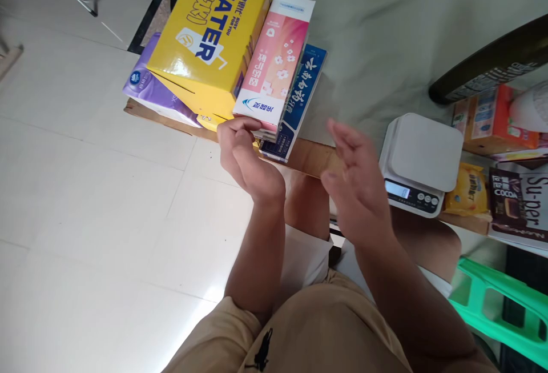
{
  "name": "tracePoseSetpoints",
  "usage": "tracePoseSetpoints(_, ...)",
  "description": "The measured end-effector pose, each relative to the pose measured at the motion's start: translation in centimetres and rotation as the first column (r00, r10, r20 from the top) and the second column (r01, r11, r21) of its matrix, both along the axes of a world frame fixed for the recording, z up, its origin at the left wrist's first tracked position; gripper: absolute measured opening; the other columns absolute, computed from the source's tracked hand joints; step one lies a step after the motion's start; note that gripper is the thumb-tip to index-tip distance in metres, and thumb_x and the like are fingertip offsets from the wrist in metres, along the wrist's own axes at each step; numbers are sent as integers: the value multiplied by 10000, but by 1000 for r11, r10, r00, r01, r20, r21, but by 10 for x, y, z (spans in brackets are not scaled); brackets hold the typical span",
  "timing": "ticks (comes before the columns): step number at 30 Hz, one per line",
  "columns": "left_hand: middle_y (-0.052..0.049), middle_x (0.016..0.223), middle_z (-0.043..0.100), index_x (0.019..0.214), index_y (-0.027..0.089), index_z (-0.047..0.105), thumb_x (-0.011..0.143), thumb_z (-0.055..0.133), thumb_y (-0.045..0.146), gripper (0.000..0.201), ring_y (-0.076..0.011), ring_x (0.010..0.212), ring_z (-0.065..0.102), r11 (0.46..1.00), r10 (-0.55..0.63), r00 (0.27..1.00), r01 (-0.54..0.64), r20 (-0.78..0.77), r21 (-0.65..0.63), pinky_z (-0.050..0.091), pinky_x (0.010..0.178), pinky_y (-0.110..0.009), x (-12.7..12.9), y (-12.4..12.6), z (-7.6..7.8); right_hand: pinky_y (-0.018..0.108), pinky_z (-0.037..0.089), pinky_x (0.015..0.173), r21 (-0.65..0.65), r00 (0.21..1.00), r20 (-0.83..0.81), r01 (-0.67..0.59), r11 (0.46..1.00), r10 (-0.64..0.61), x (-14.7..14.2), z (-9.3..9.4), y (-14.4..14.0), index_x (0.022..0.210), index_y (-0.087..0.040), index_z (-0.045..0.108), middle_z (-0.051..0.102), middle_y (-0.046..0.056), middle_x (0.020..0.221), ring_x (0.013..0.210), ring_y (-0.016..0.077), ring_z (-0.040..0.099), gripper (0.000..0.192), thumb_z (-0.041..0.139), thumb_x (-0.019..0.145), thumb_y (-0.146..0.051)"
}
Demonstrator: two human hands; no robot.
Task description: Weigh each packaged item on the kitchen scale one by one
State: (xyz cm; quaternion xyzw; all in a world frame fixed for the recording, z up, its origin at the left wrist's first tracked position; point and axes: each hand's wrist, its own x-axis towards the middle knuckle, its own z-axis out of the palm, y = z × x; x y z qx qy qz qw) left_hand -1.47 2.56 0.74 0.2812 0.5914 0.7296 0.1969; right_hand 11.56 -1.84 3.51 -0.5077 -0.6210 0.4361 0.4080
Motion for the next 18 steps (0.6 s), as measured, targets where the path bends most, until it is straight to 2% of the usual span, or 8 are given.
tracePoseSetpoints(4, -52, 864, 570, 782, 263, 493, 967, 391, 286, 212, -229, 846, 495, 1000, 1, 1000, -1, -13, -9, 384, 809, -403, -4, 4, -6, 483, 312, 1445, -15, 994, -88, 70, 997, -71, 39, 0, -30, 1510, -390, 522, 493, -1, 1687, 1664, 186, 380, 485, 607, 1032, -383)
tracePoseSetpoints(8, -53, 864, 521, 810, 263, 497, 958, 402, 332, 189, -232, 842, 442, 1000, 24, 1000, -24, -10, 16, 353, 816, -399, -3, 6, -11, 511, 332, 1431, -49, 975, -94, 199, 979, -203, 79, -5, -58, 1426, -355, 619, 584, 42, 1611, 1625, 220, 450, 443, 677, 988, -383)
tracePoseSetpoints(11, -49, 793, 465, 744, 258, 518, 912, 425, 265, 192, -224, 775, 393, 989, 109, 994, -109, 1, 100, 328, 774, -393, 11, 2, -8, 547, 345, 1415, -105, 947, -58, 308, 946, -315, 110, -12, -78, 1395, -304, 629, 608, 85, 1582, 1606, 237, 478, 428, 676, 977, -383)
tracePoseSetpoints(13, -43, 751, 435, 708, 255, 538, 905, 423, 266, 228, -216, 739, 390, 974, 119, 992, -110, -37, 197, 313, 736, -386, 30, -4, -3, 566, 400, 1379, -117, 925, -47, 370, 921, -378, 133, -19, -91, 1358, -268, 642, 615, 117, 1570, 1561, 263, 533, 432, 694, 951, -404)
tracePoseSetpoints(15, -45, 741, 431, 706, 251, 576, 937, 419, 301, 284, -213, 741, 418, 961, 38, 995, -12, -89, 277, 325, 729, -386, 54, -14, 2, 576, 461, 1330, -102, 903, -38, 422, 901, -428, 157, -23, -102, 1324, -250, 658, 634, 139, 1543, 1492, 286, 602, 452, 730, 913, -422)
tracePoseSetpoints(18, -58, 760, 466, 750, 245, 649, 1001, 410, 314, 353, -217, 764, 457, 921, -206, 969, 238, -134, 309, 360, 739, -404, 95, -32, 7, 580, 470, 1318, -89, 876, -2, 481, 872, -483, 190, -23, -117, 1344, -255, 645, 639, 146, 1532, 1476, 284, 616, 462, 723, 915, -409)
